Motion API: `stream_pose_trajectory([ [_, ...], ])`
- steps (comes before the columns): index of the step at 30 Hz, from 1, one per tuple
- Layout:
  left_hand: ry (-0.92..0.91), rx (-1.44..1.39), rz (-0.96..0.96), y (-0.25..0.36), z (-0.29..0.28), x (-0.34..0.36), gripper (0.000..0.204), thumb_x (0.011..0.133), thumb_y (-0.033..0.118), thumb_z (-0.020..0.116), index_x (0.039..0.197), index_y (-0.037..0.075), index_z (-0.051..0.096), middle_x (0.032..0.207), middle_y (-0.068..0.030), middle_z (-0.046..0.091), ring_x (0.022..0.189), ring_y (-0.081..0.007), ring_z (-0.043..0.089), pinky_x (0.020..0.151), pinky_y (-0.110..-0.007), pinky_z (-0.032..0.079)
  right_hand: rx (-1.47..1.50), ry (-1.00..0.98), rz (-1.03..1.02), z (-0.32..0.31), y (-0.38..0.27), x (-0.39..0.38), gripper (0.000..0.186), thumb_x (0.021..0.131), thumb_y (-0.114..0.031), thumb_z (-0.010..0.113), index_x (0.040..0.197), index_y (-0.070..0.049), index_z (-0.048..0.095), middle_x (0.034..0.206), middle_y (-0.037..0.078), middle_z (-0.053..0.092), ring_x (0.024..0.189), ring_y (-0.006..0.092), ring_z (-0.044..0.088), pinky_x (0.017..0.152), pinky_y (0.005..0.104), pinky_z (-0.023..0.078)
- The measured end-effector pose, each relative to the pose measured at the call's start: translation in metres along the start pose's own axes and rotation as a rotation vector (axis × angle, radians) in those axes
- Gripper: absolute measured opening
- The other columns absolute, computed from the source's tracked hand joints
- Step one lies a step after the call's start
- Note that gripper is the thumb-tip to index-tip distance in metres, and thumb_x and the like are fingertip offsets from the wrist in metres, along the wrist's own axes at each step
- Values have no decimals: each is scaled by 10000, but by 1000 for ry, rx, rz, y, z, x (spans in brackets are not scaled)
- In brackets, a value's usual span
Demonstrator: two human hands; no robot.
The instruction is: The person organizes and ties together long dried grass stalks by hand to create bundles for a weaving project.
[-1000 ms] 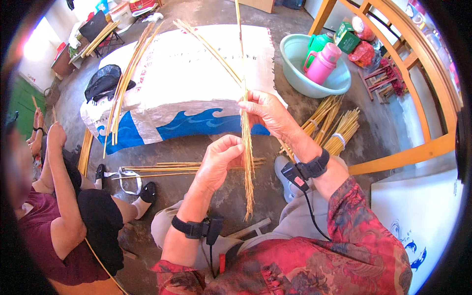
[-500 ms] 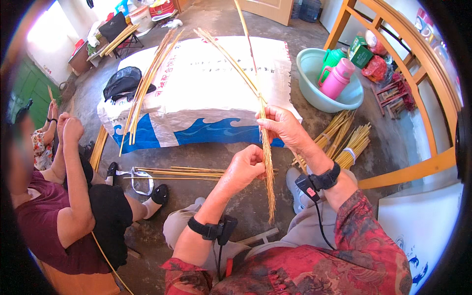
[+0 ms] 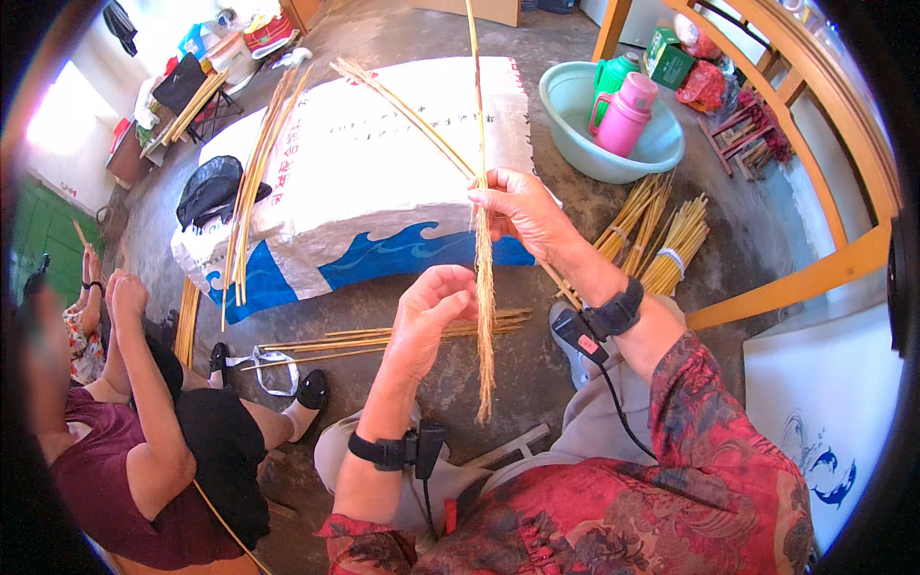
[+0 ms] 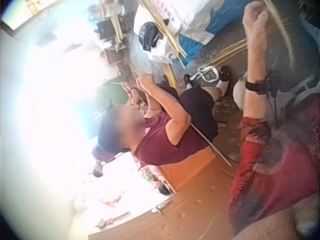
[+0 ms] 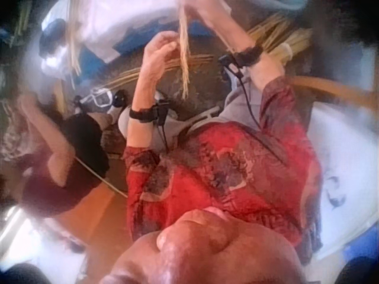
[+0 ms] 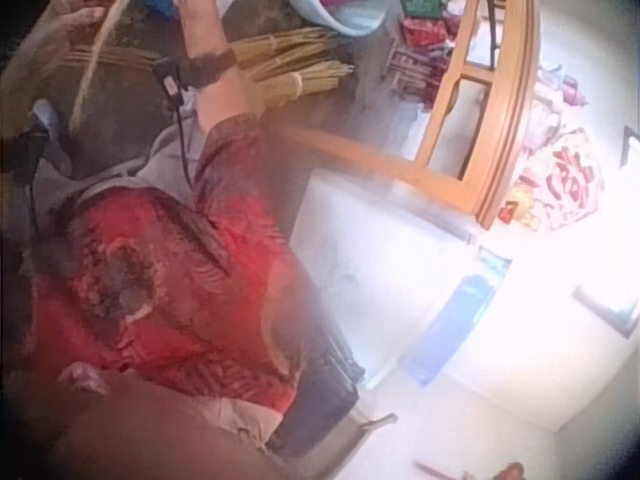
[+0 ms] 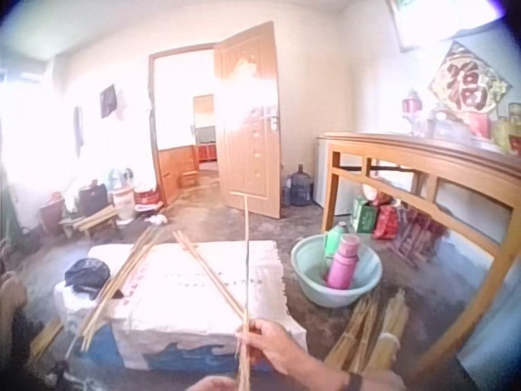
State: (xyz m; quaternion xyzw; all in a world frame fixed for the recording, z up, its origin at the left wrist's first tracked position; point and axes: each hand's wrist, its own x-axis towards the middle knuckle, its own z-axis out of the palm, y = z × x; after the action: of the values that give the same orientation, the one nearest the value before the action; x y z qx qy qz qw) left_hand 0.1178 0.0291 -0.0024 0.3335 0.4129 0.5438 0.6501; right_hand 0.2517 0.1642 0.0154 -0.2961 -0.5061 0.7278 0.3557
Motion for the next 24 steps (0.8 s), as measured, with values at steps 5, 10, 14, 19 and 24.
stream_pose_trajectory([
  [5,79,292,103,3,9,4,133,823,121,553,884,4,537,791,-13,563,705,-67,522,649,-211,439,-110,-2,-44,1,6,0,171,789,-177,604,866,-43,531,659,-5,512,496,63,493,423,192,425],
  [10,63,291,47,-3,9,6,109,813,103,561,851,6,530,754,-4,555,669,-64,517,624,-197,430,-184,12,-55,7,8,-2,167,781,-163,612,847,-38,524,657,3,522,499,68,511,416,190,427],
  [14,45,201,-10,-6,7,9,84,803,88,564,836,18,531,720,-6,551,630,-67,515,600,-202,433,-182,-19,-77,10,8,-4,178,775,-162,621,850,-34,522,659,10,530,495,73,517,408,189,426],
  [19,64,109,-82,-3,9,7,90,796,94,578,839,27,536,716,-14,557,628,-77,527,595,-208,437,-230,-18,-154,3,-3,-4,140,783,-130,595,807,-11,525,621,21,538,476,77,508,385,198,416],
  [24,-72,-51,-107,-1,12,4,90,793,83,584,854,33,540,781,-28,572,688,-102,557,653,-240,473,-166,-63,-78,5,-4,-8,149,784,-139,595,835,-13,534,620,16,537,481,76,510,401,196,424],
])
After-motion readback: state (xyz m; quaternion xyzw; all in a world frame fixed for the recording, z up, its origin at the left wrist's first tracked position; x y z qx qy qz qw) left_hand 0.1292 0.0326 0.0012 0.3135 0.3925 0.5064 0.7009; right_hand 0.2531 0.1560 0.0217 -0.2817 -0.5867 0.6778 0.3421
